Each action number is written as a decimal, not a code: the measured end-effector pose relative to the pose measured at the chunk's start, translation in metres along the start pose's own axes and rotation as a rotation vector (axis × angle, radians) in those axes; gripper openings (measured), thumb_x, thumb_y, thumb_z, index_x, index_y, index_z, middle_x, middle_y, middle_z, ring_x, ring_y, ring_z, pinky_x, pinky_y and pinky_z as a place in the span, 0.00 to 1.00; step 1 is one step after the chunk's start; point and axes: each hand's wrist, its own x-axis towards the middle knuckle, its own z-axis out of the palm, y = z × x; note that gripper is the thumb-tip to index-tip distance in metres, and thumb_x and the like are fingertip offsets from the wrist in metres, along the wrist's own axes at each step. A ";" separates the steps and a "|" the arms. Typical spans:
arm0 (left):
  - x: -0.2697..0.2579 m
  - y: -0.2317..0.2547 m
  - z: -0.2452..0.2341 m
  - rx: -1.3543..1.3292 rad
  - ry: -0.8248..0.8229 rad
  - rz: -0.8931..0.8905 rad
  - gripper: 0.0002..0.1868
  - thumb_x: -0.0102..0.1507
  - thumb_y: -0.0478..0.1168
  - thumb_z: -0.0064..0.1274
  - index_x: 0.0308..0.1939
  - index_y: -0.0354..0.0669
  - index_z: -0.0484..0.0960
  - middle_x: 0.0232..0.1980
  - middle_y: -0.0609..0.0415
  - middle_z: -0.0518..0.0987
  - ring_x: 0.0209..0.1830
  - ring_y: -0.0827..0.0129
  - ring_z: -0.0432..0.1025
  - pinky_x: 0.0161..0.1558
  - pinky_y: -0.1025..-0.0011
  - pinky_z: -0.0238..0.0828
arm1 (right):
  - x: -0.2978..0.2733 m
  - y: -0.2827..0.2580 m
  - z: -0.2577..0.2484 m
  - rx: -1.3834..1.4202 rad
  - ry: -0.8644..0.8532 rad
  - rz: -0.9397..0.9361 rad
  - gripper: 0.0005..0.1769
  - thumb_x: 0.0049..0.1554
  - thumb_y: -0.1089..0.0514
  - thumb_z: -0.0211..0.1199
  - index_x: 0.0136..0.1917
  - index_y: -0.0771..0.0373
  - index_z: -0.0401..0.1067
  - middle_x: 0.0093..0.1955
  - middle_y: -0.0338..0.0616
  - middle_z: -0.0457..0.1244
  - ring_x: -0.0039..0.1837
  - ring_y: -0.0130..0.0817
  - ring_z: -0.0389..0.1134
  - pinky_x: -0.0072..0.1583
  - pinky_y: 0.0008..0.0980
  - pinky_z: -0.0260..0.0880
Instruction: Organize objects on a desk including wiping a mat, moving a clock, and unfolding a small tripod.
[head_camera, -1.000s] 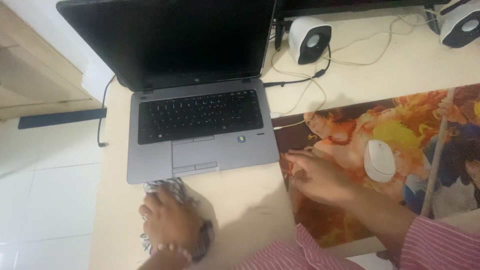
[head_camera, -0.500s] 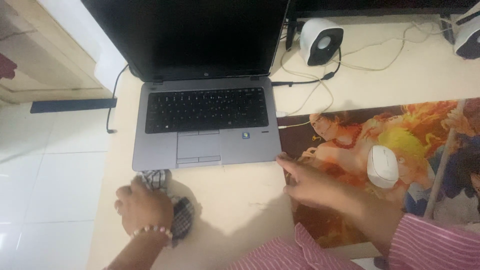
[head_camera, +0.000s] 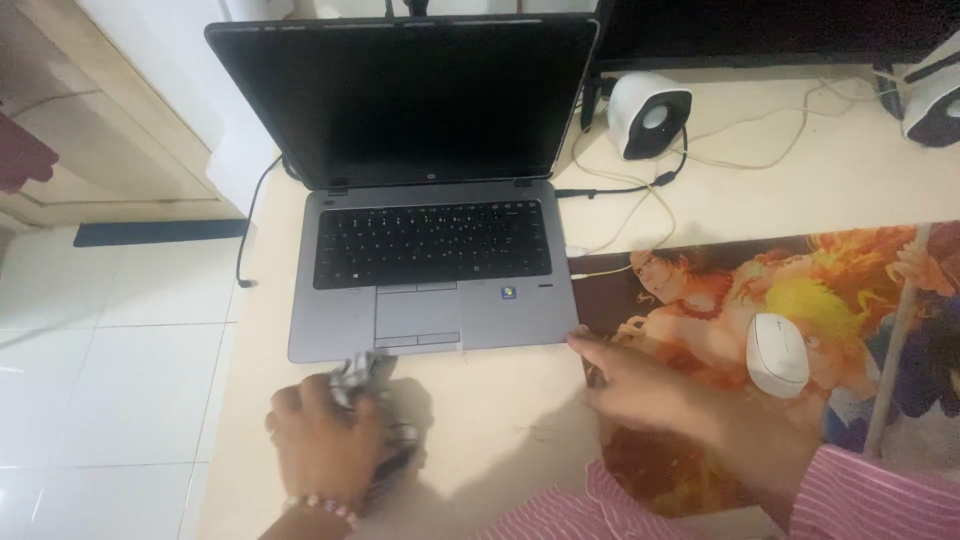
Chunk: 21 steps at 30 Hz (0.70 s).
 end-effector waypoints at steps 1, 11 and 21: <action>-0.005 0.004 0.003 0.001 -0.003 0.001 0.25 0.61 0.51 0.52 0.56 0.41 0.77 0.60 0.38 0.71 0.63 0.41 0.66 0.60 0.48 0.69 | 0.000 0.001 0.001 0.001 -0.001 0.003 0.43 0.55 0.61 0.59 0.80 0.59 0.46 0.86 0.47 0.38 0.86 0.36 0.37 0.80 0.31 0.41; -0.037 0.059 0.013 0.256 -0.301 0.399 0.47 0.58 0.46 0.54 0.76 0.37 0.50 0.78 0.40 0.50 0.74 0.46 0.49 0.69 0.45 0.50 | 0.001 0.016 0.013 0.014 0.052 -0.138 0.46 0.52 0.63 0.60 0.79 0.65 0.45 0.85 0.53 0.36 0.86 0.38 0.34 0.81 0.33 0.35; -0.063 0.098 0.027 0.229 -0.448 0.715 0.49 0.56 0.41 0.56 0.77 0.35 0.48 0.79 0.39 0.47 0.74 0.44 0.47 0.69 0.46 0.46 | -0.057 -0.045 -0.013 0.145 0.029 -0.081 0.45 0.55 0.54 0.61 0.83 0.55 0.50 0.85 0.44 0.40 0.84 0.36 0.40 0.77 0.32 0.43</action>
